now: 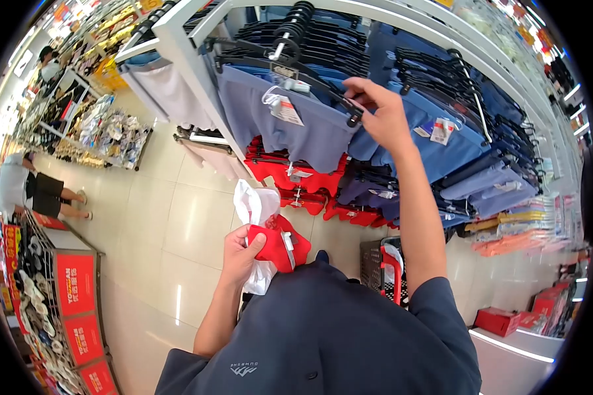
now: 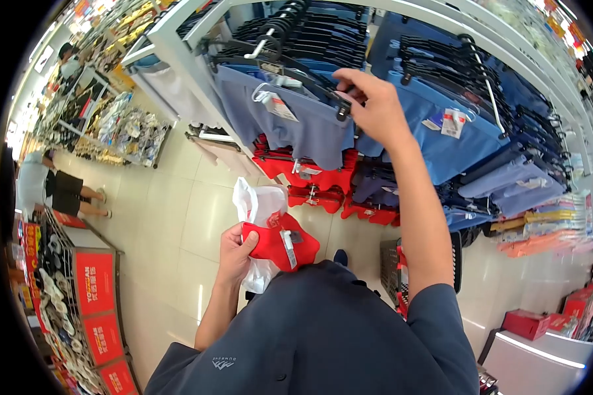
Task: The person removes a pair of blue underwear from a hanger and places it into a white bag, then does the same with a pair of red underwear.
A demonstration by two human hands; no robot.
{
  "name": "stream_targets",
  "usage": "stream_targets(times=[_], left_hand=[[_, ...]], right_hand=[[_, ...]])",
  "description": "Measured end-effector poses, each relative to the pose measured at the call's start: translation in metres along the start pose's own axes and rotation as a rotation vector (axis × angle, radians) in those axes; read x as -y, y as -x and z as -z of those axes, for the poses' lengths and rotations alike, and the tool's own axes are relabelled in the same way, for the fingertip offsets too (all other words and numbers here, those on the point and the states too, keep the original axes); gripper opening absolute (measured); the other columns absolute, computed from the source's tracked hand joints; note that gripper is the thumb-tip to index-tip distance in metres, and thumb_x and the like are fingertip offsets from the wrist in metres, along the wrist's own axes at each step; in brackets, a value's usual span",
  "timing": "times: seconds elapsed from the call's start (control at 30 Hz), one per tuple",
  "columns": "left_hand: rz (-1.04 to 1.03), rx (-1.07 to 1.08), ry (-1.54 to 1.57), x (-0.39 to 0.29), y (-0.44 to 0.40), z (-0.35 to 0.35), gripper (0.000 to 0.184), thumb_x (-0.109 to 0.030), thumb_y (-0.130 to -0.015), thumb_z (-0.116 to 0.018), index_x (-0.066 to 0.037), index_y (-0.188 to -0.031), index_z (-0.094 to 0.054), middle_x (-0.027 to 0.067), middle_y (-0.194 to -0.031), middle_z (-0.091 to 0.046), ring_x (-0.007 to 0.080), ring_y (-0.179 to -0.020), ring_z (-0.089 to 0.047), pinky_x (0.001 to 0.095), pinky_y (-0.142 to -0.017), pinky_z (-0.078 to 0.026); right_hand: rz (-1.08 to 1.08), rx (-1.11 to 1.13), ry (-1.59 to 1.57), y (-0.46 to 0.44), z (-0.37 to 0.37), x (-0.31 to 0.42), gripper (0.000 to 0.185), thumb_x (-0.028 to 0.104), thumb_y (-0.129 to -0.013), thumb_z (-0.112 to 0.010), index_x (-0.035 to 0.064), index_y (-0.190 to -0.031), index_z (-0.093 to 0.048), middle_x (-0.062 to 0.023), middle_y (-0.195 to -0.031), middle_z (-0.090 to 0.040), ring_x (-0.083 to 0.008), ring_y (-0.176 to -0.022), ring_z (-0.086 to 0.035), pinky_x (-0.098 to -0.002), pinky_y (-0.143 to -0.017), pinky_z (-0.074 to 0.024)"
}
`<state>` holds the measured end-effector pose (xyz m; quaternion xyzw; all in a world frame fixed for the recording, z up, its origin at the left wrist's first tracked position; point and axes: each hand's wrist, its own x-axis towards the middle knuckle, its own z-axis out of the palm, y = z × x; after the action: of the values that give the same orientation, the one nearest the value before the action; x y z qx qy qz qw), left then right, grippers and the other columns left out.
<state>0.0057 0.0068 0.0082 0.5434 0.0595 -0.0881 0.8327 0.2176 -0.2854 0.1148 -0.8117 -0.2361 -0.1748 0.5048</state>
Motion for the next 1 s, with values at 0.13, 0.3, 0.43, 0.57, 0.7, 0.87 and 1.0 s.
stream_targets(times=[0.13, 0.3, 0.43, 0.57, 0.7, 0.87, 1.0], left_hand=[[-0.012, -0.031, 0.048, 0.002, 0.005, -0.006, 0.019, -0.016, -0.091, -0.068, 0.003, -0.096, -0.064, 0.0062, -0.089, -0.069, 0.0090, -0.077, -0.063, 0.0243, -0.073, -0.051], [-0.034, -0.052, 0.091, 0.003, 0.008, -0.009, 0.020, -0.016, -0.090, -0.068, 0.003, -0.097, -0.064, 0.0070, -0.090, -0.069, 0.0096, -0.078, -0.063, 0.0250, -0.074, -0.052], [-0.061, -0.058, 0.099, 0.004, 0.011, -0.006, 0.020, -0.016, -0.090, -0.068, 0.003, -0.097, -0.065, 0.0068, -0.090, -0.069, 0.0094, -0.078, -0.063, 0.0249, -0.074, -0.052], [-0.056, -0.051, 0.069, 0.004, 0.011, -0.003, 0.020, -0.016, -0.091, -0.068, 0.002, -0.097, -0.065, 0.0059, -0.089, -0.069, 0.0095, -0.079, -0.063, 0.0251, -0.074, -0.051], [-0.050, -0.045, 0.067, 0.002, 0.010, -0.004, 0.020, -0.016, -0.091, -0.067, 0.002, -0.097, -0.064, 0.0055, -0.089, -0.068, 0.0096, -0.079, -0.063, 0.0252, -0.074, -0.051], [-0.037, -0.022, 0.077, 0.003, 0.011, -0.005, 0.021, -0.015, -0.091, -0.068, 0.003, -0.100, -0.064, 0.0061, -0.091, -0.068, 0.0096, -0.080, -0.063, 0.0256, -0.075, -0.051], [-0.025, -0.007, 0.086, 0.005, 0.013, -0.011, 0.021, -0.015, -0.090, -0.068, 0.003, -0.101, -0.063, 0.0062, -0.091, -0.068, 0.0095, -0.081, -0.063, 0.0257, -0.076, -0.051]], right_hand=[[-0.024, 0.192, 0.426, -0.037, 0.009, 0.010, 0.027, 0.021, -0.082, -0.072, 0.0097, -0.106, -0.068, -0.0089, -0.066, -0.063, -0.0216, -0.061, -0.061, -0.0311, -0.058, -0.0477], [-0.022, 0.299, 0.390, -0.057, -0.004, -0.007, 0.025, 0.028, -0.084, -0.068, 0.0050, -0.093, -0.070, -0.0127, -0.073, -0.066, -0.0263, -0.064, -0.062, -0.0335, -0.061, -0.0482], [-0.027, 0.215, 0.189, -0.050, 0.003, -0.012, 0.019, 0.018, -0.087, -0.065, 0.0006, -0.095, -0.067, -0.0094, -0.070, -0.064, -0.0133, -0.062, -0.059, -0.0258, -0.060, -0.0465], [0.033, 0.079, 0.078, -0.044, 0.027, -0.011, 0.017, 0.016, -0.092, -0.061, -0.0002, -0.096, -0.066, -0.0010, -0.070, -0.065, -0.0063, -0.058, -0.054, -0.0219, -0.056, -0.0446], [-0.105, 0.091, 0.138, -0.024, 0.068, -0.014, 0.017, 0.016, -0.093, -0.060, 0.0012, -0.100, -0.065, -0.0010, -0.072, -0.063, -0.0062, -0.064, -0.055, -0.0219, -0.058, -0.0444], [-0.181, -0.018, 0.286, 0.020, 0.099, 0.013, 0.016, 0.014, -0.093, -0.059, 0.0008, -0.101, -0.065, -0.0028, -0.073, -0.064, -0.0069, -0.058, -0.055, -0.0222, -0.053, -0.0442], [-0.243, -0.169, 0.289, 0.060, 0.100, 0.009, 0.015, 0.012, -0.093, -0.058, -0.0005, -0.101, -0.064, -0.0041, -0.072, -0.064, -0.0073, -0.053, -0.055, -0.0216, -0.051, -0.0438]])
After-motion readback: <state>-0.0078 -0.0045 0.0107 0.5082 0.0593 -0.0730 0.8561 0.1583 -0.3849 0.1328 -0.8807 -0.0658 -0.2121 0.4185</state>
